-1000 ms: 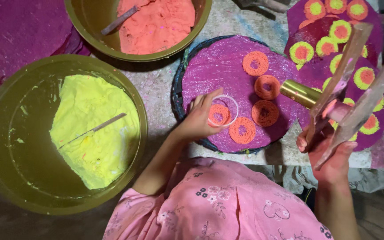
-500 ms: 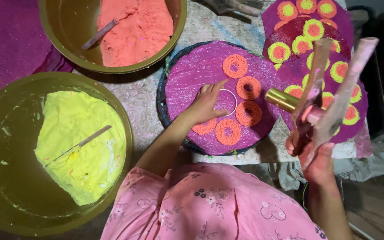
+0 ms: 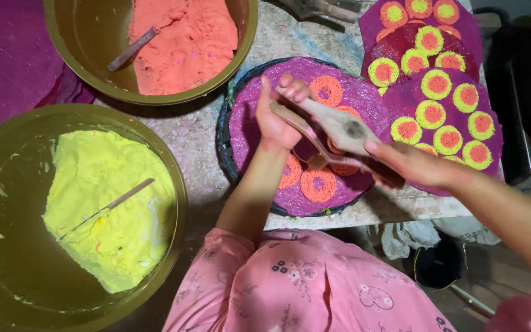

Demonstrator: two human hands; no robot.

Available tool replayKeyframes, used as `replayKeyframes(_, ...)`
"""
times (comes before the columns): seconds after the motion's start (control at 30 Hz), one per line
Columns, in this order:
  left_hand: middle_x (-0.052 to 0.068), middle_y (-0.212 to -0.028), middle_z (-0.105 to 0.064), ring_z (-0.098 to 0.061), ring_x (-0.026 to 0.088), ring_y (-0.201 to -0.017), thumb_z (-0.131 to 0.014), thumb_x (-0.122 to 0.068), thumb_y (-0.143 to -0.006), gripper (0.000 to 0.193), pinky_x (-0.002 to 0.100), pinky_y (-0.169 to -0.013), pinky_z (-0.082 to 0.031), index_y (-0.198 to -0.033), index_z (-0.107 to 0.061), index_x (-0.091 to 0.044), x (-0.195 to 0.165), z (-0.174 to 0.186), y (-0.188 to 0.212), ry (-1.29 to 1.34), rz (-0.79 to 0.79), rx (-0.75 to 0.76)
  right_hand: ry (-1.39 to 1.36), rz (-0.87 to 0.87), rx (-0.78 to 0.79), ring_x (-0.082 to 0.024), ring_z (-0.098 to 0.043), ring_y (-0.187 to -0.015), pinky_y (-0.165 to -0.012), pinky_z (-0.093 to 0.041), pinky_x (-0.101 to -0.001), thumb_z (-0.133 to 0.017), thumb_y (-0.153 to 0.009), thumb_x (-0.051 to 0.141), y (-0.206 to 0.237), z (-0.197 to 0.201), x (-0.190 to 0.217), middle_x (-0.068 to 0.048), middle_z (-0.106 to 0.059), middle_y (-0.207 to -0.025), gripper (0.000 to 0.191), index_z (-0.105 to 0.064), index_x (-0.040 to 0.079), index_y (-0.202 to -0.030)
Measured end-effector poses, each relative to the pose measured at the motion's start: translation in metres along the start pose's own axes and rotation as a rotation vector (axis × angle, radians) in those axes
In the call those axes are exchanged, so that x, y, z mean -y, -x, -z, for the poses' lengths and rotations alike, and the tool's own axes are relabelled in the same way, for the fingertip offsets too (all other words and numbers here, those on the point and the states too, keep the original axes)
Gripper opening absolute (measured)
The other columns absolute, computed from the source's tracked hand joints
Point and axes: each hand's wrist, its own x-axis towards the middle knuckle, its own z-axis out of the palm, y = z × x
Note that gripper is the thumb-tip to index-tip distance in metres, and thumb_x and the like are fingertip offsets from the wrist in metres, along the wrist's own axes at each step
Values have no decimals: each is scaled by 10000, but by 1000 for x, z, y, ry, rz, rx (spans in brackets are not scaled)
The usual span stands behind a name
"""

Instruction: The person uses a manual press to form small circular dough shapes from pink and yellow dough onto a purple mat. They repeatedly load the press with dough, press to form shapes, and arrange the finished pieces on the mat.

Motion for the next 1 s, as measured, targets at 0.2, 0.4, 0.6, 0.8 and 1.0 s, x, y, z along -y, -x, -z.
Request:
replayKeyframes(0.2, -53, -773, -444, -470, 116, -752, -453, -640, -1040, 491, 346, -877, -456, -876, -486, -178, -33, 20, -5, -66, -103, 53, 174, 111, -201, -194, -642, -598, -593, -536, -374, -389, -926, 709, -17, -20, 45, -79, -646, -654, 752, -681, 22, -831)
replayKeyframes(0.4, -61, -728, -426, -454, 107, -693, -461, -622, -1032, 481, 328, -810, -436, -815, -487, -193, -26, 39, 4, -49, -130, -74, 247, 25, -179, -236, -671, -595, -601, -544, -401, -372, -938, 707, -14, -22, 47, -112, -667, -642, 811, -735, -18, -902)
replayKeyframes(0.6, -65, -686, -404, -434, 109, -656, -456, -506, -1024, 394, 326, -767, -423, -780, -472, -196, -6, 55, -17, -5, -133, -125, 465, 52, -355, -365, -751, -818, -811, -542, -486, -420, -958, 674, -10, -5, 43, -228, -720, -739, 762, -752, 9, -1124)
replayKeyframes(0.8, -66, -654, -366, -397, 109, -609, -430, -532, -1024, 427, 326, -713, -412, -776, -457, -186, -26, 41, -37, -103, -116, 1, 439, 314, -485, -427, -706, -893, -810, -512, -524, -462, -988, 627, -27, -17, 46, -257, -698, -862, 730, -697, -30, -1199)
replayKeyframes(1.0, -66, -626, -328, -360, 103, -567, -409, -546, -1041, 463, 316, -648, -372, -754, -429, -183, -44, 27, -23, -198, -155, -99, 323, 216, -374, -330, -720, -716, -731, -530, -484, -406, -988, 597, -39, -34, 45, -205, -687, -699, 690, -715, -10, -1096)
